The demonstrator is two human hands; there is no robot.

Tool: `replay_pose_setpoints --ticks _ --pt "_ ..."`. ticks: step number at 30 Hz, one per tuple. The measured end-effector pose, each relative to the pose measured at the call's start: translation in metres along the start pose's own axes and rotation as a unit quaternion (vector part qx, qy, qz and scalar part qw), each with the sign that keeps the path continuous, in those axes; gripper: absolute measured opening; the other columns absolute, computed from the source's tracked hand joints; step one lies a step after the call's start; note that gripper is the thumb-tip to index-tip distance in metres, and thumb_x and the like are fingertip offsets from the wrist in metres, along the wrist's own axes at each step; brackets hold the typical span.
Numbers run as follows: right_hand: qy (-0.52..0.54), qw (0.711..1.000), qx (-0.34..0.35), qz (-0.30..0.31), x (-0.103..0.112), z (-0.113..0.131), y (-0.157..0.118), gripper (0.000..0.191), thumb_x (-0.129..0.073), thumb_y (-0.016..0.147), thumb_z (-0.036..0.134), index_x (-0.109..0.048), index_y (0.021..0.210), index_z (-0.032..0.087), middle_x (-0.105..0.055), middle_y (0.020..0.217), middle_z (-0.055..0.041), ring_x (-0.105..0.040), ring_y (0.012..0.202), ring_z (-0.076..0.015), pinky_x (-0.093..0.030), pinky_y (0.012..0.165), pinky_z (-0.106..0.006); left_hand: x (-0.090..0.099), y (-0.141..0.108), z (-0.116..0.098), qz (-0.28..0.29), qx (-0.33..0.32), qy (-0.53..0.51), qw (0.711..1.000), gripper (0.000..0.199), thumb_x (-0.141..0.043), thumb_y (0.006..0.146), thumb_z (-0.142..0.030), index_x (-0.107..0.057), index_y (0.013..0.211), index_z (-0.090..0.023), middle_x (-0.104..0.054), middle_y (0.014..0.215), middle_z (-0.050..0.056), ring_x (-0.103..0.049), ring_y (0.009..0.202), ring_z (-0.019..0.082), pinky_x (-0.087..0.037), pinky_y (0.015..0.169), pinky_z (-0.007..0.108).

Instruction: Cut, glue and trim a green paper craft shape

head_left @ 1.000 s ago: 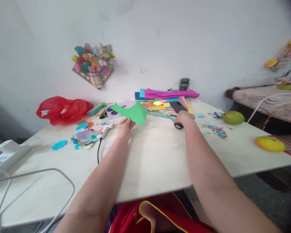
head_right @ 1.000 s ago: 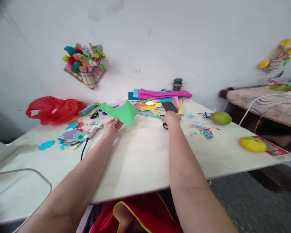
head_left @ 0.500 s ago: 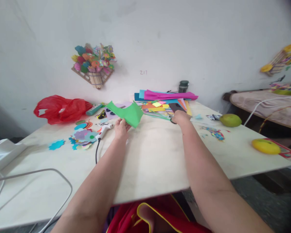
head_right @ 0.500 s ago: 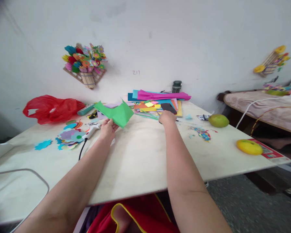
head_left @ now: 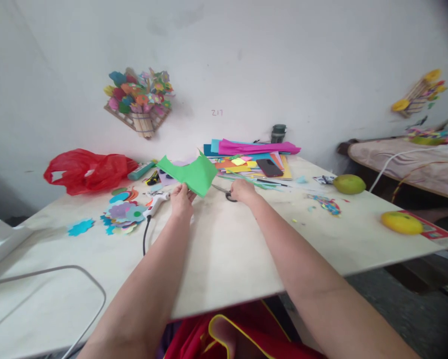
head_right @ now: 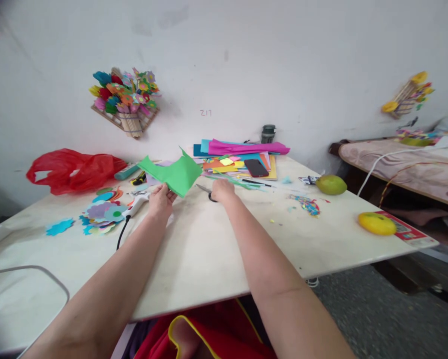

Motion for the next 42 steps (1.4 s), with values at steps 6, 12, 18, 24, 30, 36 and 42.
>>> replay_pose_setpoints --ticks 6,12,18,24,30,36,42 --pt "0.034 0.990 -0.110 -0.087 0.014 -0.049 0.016 0.032 -0.047 0.080 0.016 -0.068 0.103 0.020 -0.067 0.105 -0.0107 -0.060 0.099 -0.0230 -0.045 0.078 -0.029 0.000 -0.002 0.002 0.010 0.013 0.008 1.000 0.009 -0.059 0.077 -0.021 -0.051 0.074 -0.017 -0.061 0.062 -0.001 -0.059 0.053 0.010 -0.049 0.062 0.025" --pt "-0.026 0.984 -0.138 -0.106 0.002 -0.080 0.041 0.035 -0.046 0.085 0.026 -0.065 0.108 0.008 -0.060 0.116 -0.0190 -0.051 0.110 -0.0284 -0.040 0.087 -0.035 0.002 0.001 0.005 0.014 0.007 0.017 1.000 0.013 -0.063 0.074 -0.024 -0.051 0.076 -0.017 -0.062 0.063 -0.002 -0.060 0.053 0.009 -0.050 0.061 0.024" --pt "-0.040 0.987 -0.132 -0.083 -0.012 -0.080 0.052 0.032 -0.044 0.084 0.018 -0.066 0.106 0.008 -0.063 0.108 -0.0195 -0.055 0.105 -0.0268 -0.040 0.085 -0.034 0.003 0.001 0.005 0.017 0.010 0.024 1.000 0.011 -0.059 0.076 -0.022 -0.050 0.074 -0.017 -0.061 0.061 -0.002 -0.059 0.050 0.009 -0.048 0.056 0.023" --pt "-0.060 0.986 -0.089 -0.130 -0.007 -0.078 0.050 0.034 -0.039 0.086 0.016 -0.068 0.102 0.012 -0.066 0.103 -0.0163 -0.057 0.102 -0.0249 -0.040 0.084 -0.033 0.002 -0.001 0.002 0.018 0.011 0.025 0.999 0.015 -0.063 0.073 -0.024 -0.050 0.074 -0.017 -0.061 0.060 -0.003 -0.058 0.050 0.009 -0.048 0.057 0.023" --pt "-0.057 0.991 -0.079 -0.094 -0.008 -0.075 0.052 0.030 -0.043 0.085 0.020 -0.069 0.100 0.014 -0.068 0.097 -0.0136 -0.061 0.095 -0.0222 -0.041 0.081 -0.030 0.002 -0.002 0.002 0.026 0.005 0.021 0.999 0.020 -0.067 0.071 -0.028 -0.049 0.071 -0.017 -0.060 0.060 -0.003 -0.059 0.051 0.010 -0.047 0.057 0.024" --pt "-0.077 0.992 -0.052 -0.084 -0.015 -0.070 0.056 0.028 -0.047 0.084 0.023 -0.070 0.098 0.015 -0.068 0.099 -0.0133 -0.059 0.099 -0.0229 -0.039 0.085 -0.032 0.005 0.000 0.002 0.021 0.006 0.026 0.999 0.016 -0.064 0.073 -0.026 -0.051 0.074 -0.017 -0.061 0.062 -0.002 -0.058 0.052 0.009 -0.047 0.057 0.023" --pt "-0.071 0.991 -0.026 -0.109 -0.017 -0.070 0.053 0.026 -0.048 0.085 0.023 -0.070 0.096 0.016 -0.068 0.099 -0.0116 -0.058 0.101 -0.0225 -0.036 0.088 -0.033 0.005 0.000 0.003 0.022 0.007 0.028 0.999 0.018 -0.066 0.071 -0.028 -0.052 0.075 -0.017 -0.061 0.064 -0.002 -0.057 0.051 0.009 -0.047 0.058 0.023"
Point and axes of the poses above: each hand's wrist, its own y-axis towards the middle knuckle, its own x-axis out of the back of the hand, z = x × y, the point moved 5 cm from there along y, towards the middle knuckle
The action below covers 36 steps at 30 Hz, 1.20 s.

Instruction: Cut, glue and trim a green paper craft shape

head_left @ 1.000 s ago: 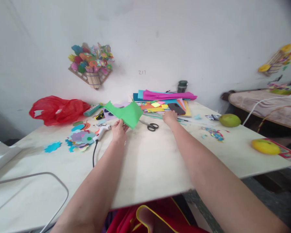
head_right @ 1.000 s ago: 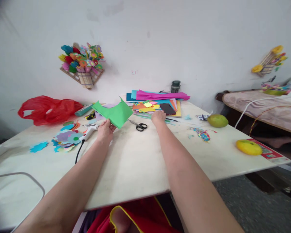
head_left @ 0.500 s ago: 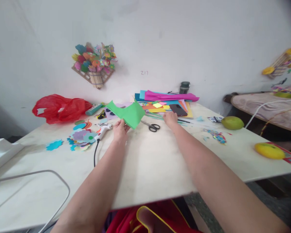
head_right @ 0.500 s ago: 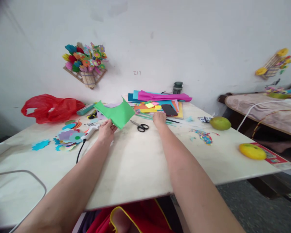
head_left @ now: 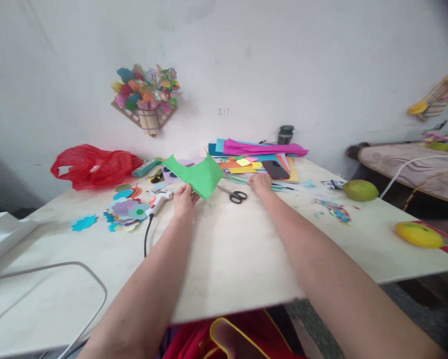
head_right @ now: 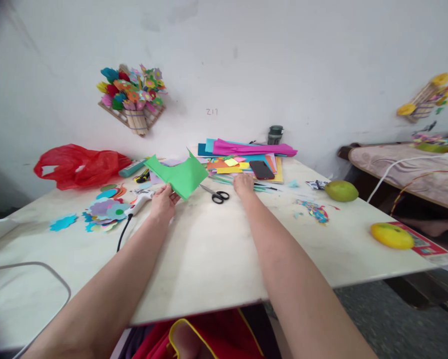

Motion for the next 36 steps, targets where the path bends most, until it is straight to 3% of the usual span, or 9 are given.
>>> replay_pose_setpoints --ticks 7,12,15,18,21,23,28,32,36 --pt "0.108 0.991 -0.056 -0.048 0.018 -0.001 0.000 0.029 -0.041 0.089 0.029 -0.065 0.102 0.020 -0.068 0.100 -0.0097 -0.060 0.097 -0.0207 -0.042 0.081 -0.030 0.001 0.001 -0.001 -0.004 -0.008 -0.002 1.000 0.021 -0.067 0.069 -0.029 -0.051 0.075 -0.017 -0.060 0.062 -0.003 -0.057 0.050 0.009 -0.047 0.055 0.023" --pt "0.367 0.928 -0.039 0.049 0.015 0.009 0.000 0.024 -0.043 0.087 0.021 -0.063 0.098 0.013 -0.070 0.087 -0.0061 -0.061 0.063 -0.0108 -0.045 0.055 -0.019 0.001 0.001 -0.002 -0.003 -0.007 -0.010 1.000 0.020 -0.067 0.070 -0.029 -0.051 0.076 -0.017 -0.061 0.062 -0.002 -0.058 0.051 0.010 -0.048 0.056 0.023" --pt "0.437 0.894 -0.042 0.093 0.011 0.010 -0.001 0.025 -0.048 0.083 0.014 -0.061 0.104 0.010 -0.070 0.089 -0.0077 -0.057 0.053 -0.0065 -0.042 0.046 -0.016 0.000 0.001 -0.002 0.007 -0.010 -0.007 1.000 0.023 -0.069 0.068 -0.031 -0.053 0.077 -0.017 -0.062 0.062 -0.002 -0.059 0.052 0.009 -0.048 0.056 0.023" --pt "0.362 0.925 -0.059 0.098 0.012 0.000 0.000 0.027 -0.051 0.081 0.014 -0.063 0.106 0.013 -0.070 0.092 -0.0066 -0.062 0.063 -0.0091 -0.046 0.055 -0.018 0.000 0.000 -0.002 0.003 -0.003 -0.006 1.000 0.024 -0.069 0.067 -0.031 -0.052 0.076 -0.017 -0.062 0.061 -0.002 -0.059 0.052 0.010 -0.047 0.055 0.023" --pt "0.178 0.981 -0.073 0.042 0.023 -0.011 0.004 0.026 -0.053 0.080 0.019 -0.067 0.103 0.020 -0.068 0.103 -0.0071 -0.061 0.093 -0.0177 -0.046 0.077 -0.027 0.000 0.000 -0.001 -0.002 0.007 -0.007 1.000 0.022 -0.068 0.067 -0.028 -0.050 0.072 -0.017 -0.060 0.057 -0.003 -0.058 0.050 0.010 -0.047 0.054 0.024" --pt "0.073 0.995 -0.065 0.002 0.032 -0.010 0.005 0.027 -0.053 0.080 0.021 -0.068 0.103 0.019 -0.065 0.109 -0.0106 -0.056 0.105 -0.0232 -0.041 0.088 -0.033 -0.001 0.000 -0.001 0.001 0.009 -0.009 1.000 0.019 -0.066 0.068 -0.025 -0.049 0.071 -0.017 -0.058 0.055 -0.003 -0.058 0.050 0.011 -0.047 0.054 0.024" --pt "0.079 0.996 -0.010 0.032 0.045 0.027 -0.014 0.029 -0.048 0.082 0.024 -0.068 0.102 0.022 -0.066 0.107 -0.0078 -0.059 0.100 -0.0225 -0.043 0.079 -0.028 0.001 0.001 0.000 -0.004 0.011 -0.009 1.000 0.019 -0.065 0.068 -0.023 -0.047 0.069 -0.018 -0.055 0.054 -0.005 -0.058 0.051 0.011 -0.047 0.057 0.026" --pt "0.060 0.984 0.074 0.151 0.042 0.065 -0.043 0.031 -0.057 0.074 0.027 -0.068 0.103 0.021 -0.066 0.109 -0.0078 -0.060 0.098 -0.0240 -0.045 0.075 -0.027 0.002 0.002 0.001 0.003 0.006 -0.006 1.000 0.020 -0.066 0.069 -0.024 -0.048 0.073 -0.018 -0.060 0.062 -0.002 -0.059 0.053 0.011 -0.049 0.061 0.027" --pt "0.005 0.985 0.083 0.150 0.039 0.077 -0.058 0.033 -0.055 0.074 0.022 -0.066 0.105 0.017 -0.066 0.108 -0.0113 -0.060 0.098 -0.0265 -0.046 0.072 -0.029 0.004 0.002 0.001 0.005 0.009 -0.018 1.000 0.014 -0.062 0.071 -0.018 -0.049 0.075 -0.018 -0.060 0.061 -0.003 -0.060 0.053 0.011 -0.051 0.066 0.029"
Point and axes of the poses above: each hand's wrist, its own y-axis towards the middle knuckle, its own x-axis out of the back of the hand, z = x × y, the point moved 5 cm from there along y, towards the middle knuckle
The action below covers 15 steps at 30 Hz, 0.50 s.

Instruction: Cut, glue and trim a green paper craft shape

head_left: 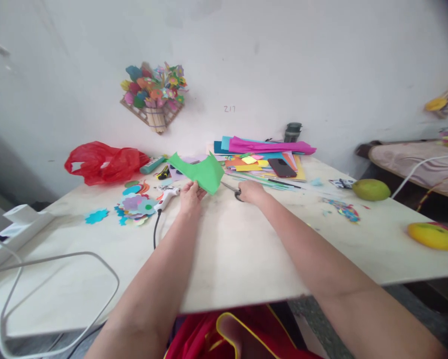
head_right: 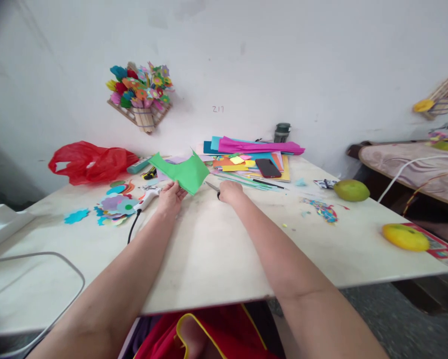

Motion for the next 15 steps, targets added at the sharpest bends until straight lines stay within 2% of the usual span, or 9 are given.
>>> replay_pose_setpoints --ticks 6,10,13,15 --pt "-0.032 0.999 0.008 -0.035 0.003 0.002 -0.001 0.030 -0.054 0.076 0.019 -0.066 0.103 0.019 -0.067 0.105 -0.0100 -0.060 0.099 -0.0252 -0.045 0.075 -0.029 -0.001 0.000 0.001 0.012 0.007 0.009 1.000 0.012 -0.060 0.069 -0.012 -0.052 0.077 -0.017 -0.062 0.064 -0.001 -0.061 0.055 0.011 -0.052 0.067 0.030" --pt "-0.024 0.999 -0.025 -0.026 0.005 -0.006 0.000 0.029 -0.056 0.074 0.021 -0.067 0.101 0.017 -0.066 0.105 -0.0116 -0.060 0.098 -0.0264 -0.046 0.073 -0.030 0.001 0.002 0.002 0.018 0.003 0.001 1.000 0.014 -0.061 0.068 -0.010 -0.053 0.078 -0.017 -0.063 0.069 0.000 -0.062 0.060 0.012 -0.052 0.072 0.032" --pt "0.023 0.998 -0.048 -0.038 0.003 -0.016 0.005 0.023 -0.059 0.073 0.026 -0.070 0.092 0.019 -0.068 0.100 -0.0101 -0.061 0.096 -0.0262 -0.046 0.069 -0.029 0.003 0.004 0.002 0.020 -0.005 -0.006 1.000 0.011 -0.061 0.069 -0.011 -0.053 0.074 -0.017 -0.063 0.068 0.000 -0.062 0.062 0.011 -0.051 0.074 0.030" --pt "0.105 0.992 -0.061 -0.032 -0.002 -0.021 0.009 0.017 -0.060 0.073 0.028 -0.071 0.083 0.020 -0.070 0.089 -0.0083 -0.064 0.087 -0.0242 -0.046 0.062 -0.026 0.004 0.006 0.002 0.014 -0.008 -0.014 1.000 0.011 -0.061 0.069 -0.012 -0.051 0.070 -0.017 -0.062 0.066 0.000 -0.062 0.061 0.011 -0.051 0.073 0.029"
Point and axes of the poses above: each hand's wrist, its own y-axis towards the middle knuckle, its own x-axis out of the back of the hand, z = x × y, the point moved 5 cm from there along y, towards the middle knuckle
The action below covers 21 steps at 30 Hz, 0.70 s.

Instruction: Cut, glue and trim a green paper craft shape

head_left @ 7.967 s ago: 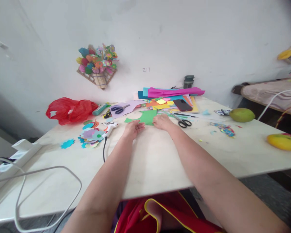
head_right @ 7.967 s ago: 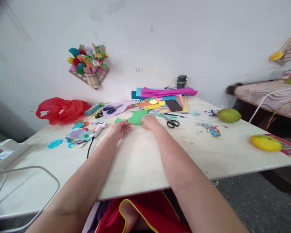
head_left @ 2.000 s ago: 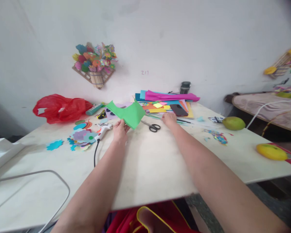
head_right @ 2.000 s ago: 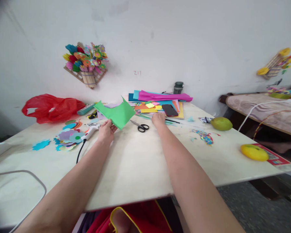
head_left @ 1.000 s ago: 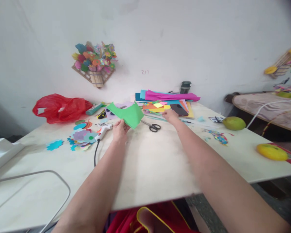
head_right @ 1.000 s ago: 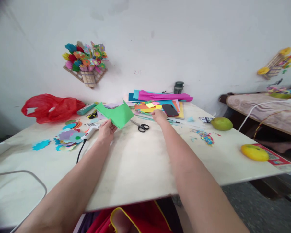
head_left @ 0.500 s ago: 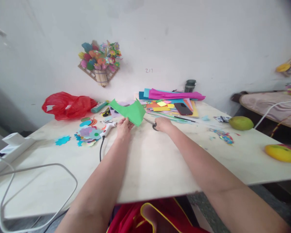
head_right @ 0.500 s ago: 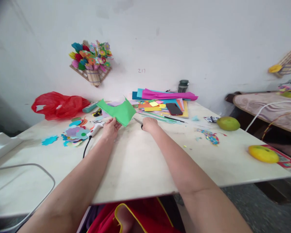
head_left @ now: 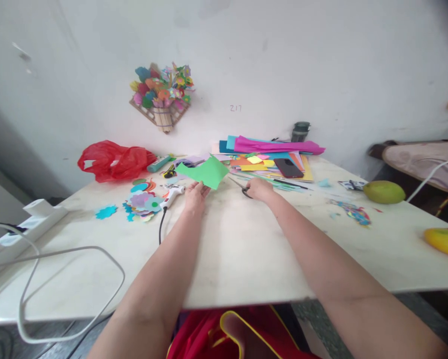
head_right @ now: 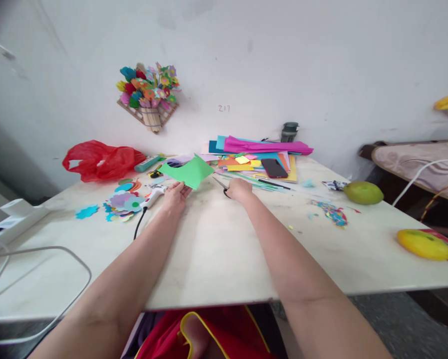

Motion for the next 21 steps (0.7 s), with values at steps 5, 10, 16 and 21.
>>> replay_pose_setpoints --ticks 5,10,16,21 --pt "0.393 0.915 -0.028 0.086 -0.016 -0.009 0.006 0.020 -0.064 0.070 0.015 -0.063 0.090 0.015 -0.064 0.061 -0.0019 -0.059 0.049 -0.0121 -0.031 0.037 -0.017 0.002 0.000 -0.002 -0.025 0.000 -0.026 0.999 0.018 -0.064 0.068 -0.011 -0.048 0.068 -0.017 -0.060 0.060 -0.002 -0.061 0.056 0.010 -0.052 0.070 0.030" --pt "0.559 0.822 0.024 0.109 -0.017 -0.017 0.007 0.009 -0.061 0.076 0.018 -0.056 0.083 0.015 -0.057 0.058 0.0027 -0.052 0.043 -0.0057 -0.026 0.032 -0.015 0.001 0.000 -0.003 -0.022 0.007 -0.038 0.999 0.016 -0.064 0.070 -0.010 -0.049 0.070 -0.017 -0.061 0.060 -0.002 -0.061 0.057 0.010 -0.052 0.069 0.027" --pt "0.546 0.795 0.104 0.243 -0.016 -0.014 -0.004 0.032 -0.057 0.079 0.045 -0.055 0.090 0.015 -0.059 0.063 -0.0001 -0.053 0.046 -0.0083 -0.032 0.033 -0.017 0.002 0.001 -0.005 -0.048 0.026 -0.064 0.996 0.015 -0.056 0.076 -0.006 -0.049 0.071 -0.017 -0.061 0.060 -0.003 -0.062 0.057 0.009 -0.052 0.071 0.026" --pt "0.463 0.820 0.141 0.303 -0.017 -0.013 -0.010 0.032 -0.063 0.074 0.040 -0.058 0.091 0.014 -0.059 0.060 0.0001 -0.051 0.043 -0.0077 -0.029 0.031 -0.017 0.001 0.000 -0.006 -0.049 0.032 -0.091 0.994 0.015 -0.052 0.079 -0.004 -0.051 0.074 -0.018 -0.063 0.065 -0.003 -0.063 0.063 0.009 -0.050 0.080 0.028"
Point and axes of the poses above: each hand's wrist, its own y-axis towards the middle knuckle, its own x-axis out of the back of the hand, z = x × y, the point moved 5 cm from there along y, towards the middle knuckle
